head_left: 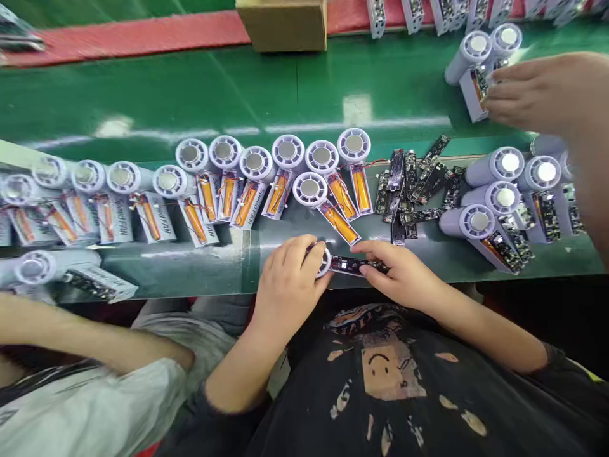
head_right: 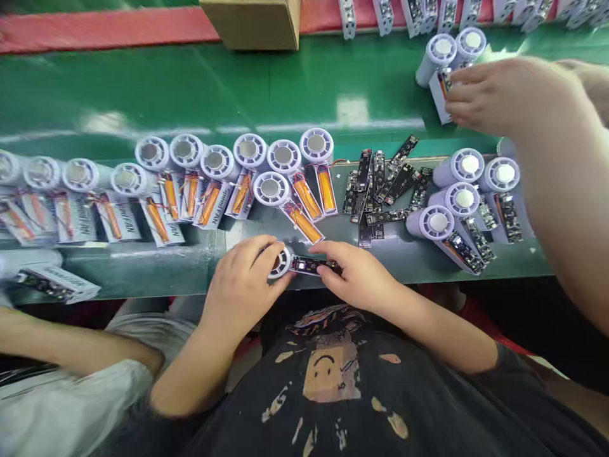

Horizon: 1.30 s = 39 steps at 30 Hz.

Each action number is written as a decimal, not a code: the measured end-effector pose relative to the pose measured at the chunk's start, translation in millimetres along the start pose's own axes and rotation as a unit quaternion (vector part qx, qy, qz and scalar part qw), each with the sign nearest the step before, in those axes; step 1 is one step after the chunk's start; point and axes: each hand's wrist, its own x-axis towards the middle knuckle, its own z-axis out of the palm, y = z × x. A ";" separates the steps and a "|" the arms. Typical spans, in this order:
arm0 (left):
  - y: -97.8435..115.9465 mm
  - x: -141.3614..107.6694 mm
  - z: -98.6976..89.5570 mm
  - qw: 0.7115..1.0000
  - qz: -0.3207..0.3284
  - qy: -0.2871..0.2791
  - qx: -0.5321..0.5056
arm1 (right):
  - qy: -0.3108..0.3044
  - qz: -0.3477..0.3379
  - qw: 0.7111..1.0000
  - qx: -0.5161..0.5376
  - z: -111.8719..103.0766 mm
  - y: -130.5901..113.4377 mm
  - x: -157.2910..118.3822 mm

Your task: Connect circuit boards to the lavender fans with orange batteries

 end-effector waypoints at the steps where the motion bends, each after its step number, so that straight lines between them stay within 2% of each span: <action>1: 1.6 0.2 1.2 1.000 -0.006 -0.001 0.004 | -0.001 -0.006 1.000 -0.028 -1.4 -0.7 -0.6; 5: 6.3 0.8 4.2 1.000 -0.025 -0.002 0.007 | 0.014 -0.041 0.990 -0.131 -5.6 0.0 -3.1; 8: 7.7 1.1 3.2 1.000 -0.027 0.003 -0.008 | 0.049 -0.077 0.979 -0.185 -7.1 4.1 -5.0; 11: 9.4 -0.4 1.1 0.999 0.008 0.030 -0.033 | 0.076 -0.102 0.969 -0.211 -7.5 7.8 -6.5; 14: 13.8 -5.0 0.1 0.997 0.047 0.063 -0.010 | 0.083 -0.101 0.966 -0.221 -6.5 10.5 -7.3; 20: 27.5 -13.1 3.2 0.996 0.054 0.016 0.074 | 0.070 -0.086 0.970 -0.218 -2.2 15.8 -7.6; 27: 36.9 -6.8 10.0 0.995 0.060 0.007 0.081 | 0.046 -0.103 0.964 -0.241 -3.7 16.5 -9.1; 30: 31.4 -4.7 5.6 0.998 0.050 -0.001 0.024 | 0.032 -0.100 0.964 -0.245 -5.6 14.1 -8.9; 34: 12.7 -5.9 -2.5 0.993 0.057 0.072 -0.080 | 0.019 -0.102 0.961 -0.258 -9.3 9.7 -7.6; 35: 7.8 -6.1 -2.7 0.992 0.051 0.071 -0.094 | 0.017 -0.106 0.959 -0.262 -10.0 8.5 -7.3; 39: -3.0 -4.9 6.5 0.991 0.036 -0.002 -0.132 | 0.004 -0.126 0.952 -0.277 -8.4 3.1 -7.1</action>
